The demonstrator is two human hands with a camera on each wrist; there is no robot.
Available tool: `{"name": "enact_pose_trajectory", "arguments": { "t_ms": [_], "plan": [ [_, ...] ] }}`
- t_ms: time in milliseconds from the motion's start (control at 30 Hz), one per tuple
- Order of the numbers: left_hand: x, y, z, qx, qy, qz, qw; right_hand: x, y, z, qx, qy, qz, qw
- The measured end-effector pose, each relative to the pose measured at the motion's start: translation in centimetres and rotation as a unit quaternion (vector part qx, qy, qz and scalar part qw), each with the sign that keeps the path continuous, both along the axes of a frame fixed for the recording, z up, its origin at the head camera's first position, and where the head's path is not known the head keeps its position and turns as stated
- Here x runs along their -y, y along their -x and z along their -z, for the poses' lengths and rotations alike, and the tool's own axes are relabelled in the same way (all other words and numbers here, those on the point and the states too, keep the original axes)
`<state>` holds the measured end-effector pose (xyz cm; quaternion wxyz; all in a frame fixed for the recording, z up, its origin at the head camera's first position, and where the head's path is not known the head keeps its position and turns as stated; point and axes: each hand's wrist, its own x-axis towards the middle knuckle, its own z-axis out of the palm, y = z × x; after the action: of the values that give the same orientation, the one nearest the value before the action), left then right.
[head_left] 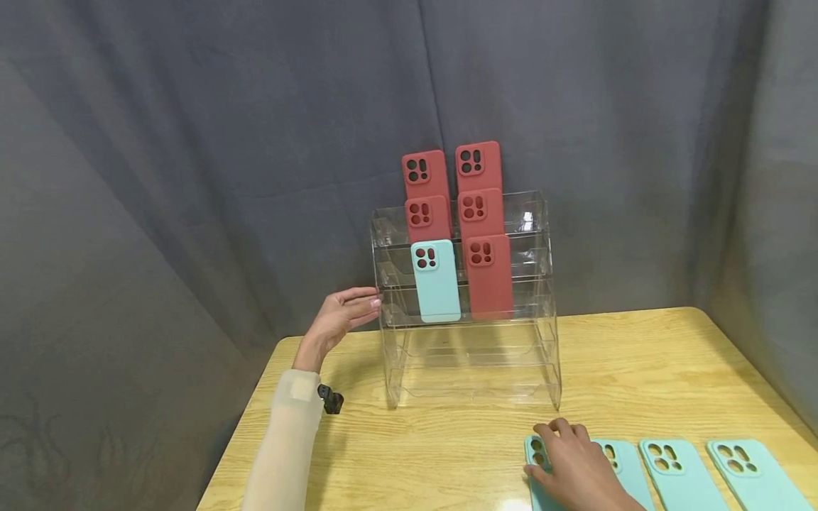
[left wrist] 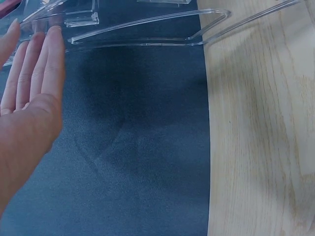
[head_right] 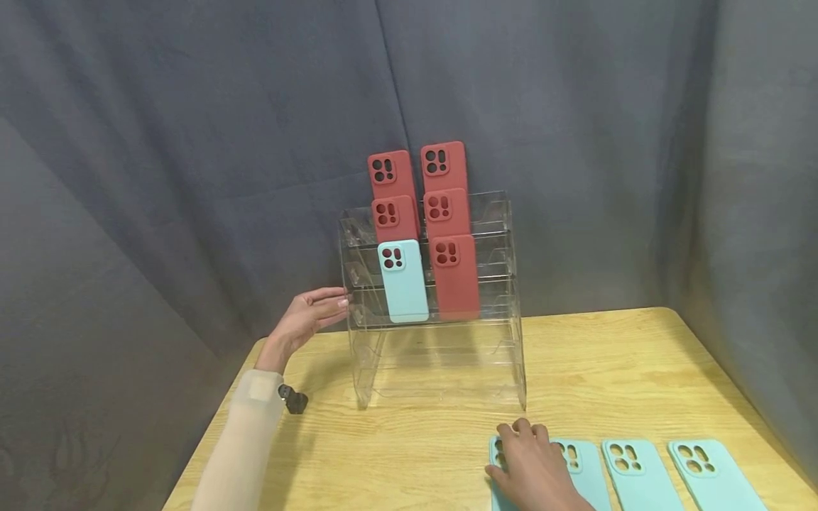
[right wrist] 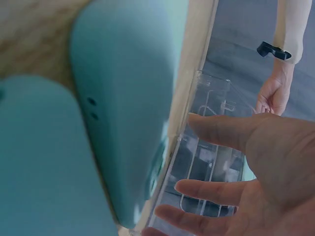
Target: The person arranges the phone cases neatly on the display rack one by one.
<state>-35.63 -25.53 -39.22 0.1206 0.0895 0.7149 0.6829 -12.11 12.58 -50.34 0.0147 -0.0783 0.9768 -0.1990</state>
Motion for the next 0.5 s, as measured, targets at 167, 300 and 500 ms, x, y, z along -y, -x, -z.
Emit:
{"name": "enact_pose_trajectory", "arguments": {
  "t_ms": [167,300,500],
  "plan": [
    [-0.2,0.1,-0.1,-0.009,0.007,0.003,0.9999,0.2,-0.1,0.8,0.003,-0.008,-0.006,0.9999],
    [0.0,0.2,-0.1,-0.009,0.009,0.000,0.9999,0.6,-0.1,1.2,0.004,-0.013,-0.007,0.9999],
    [0.1,0.1,0.2,-0.005,0.012,0.000,0.9999,1.1,-0.1,1.5,0.014,-0.024,-0.007,0.9996]
  ]
}}
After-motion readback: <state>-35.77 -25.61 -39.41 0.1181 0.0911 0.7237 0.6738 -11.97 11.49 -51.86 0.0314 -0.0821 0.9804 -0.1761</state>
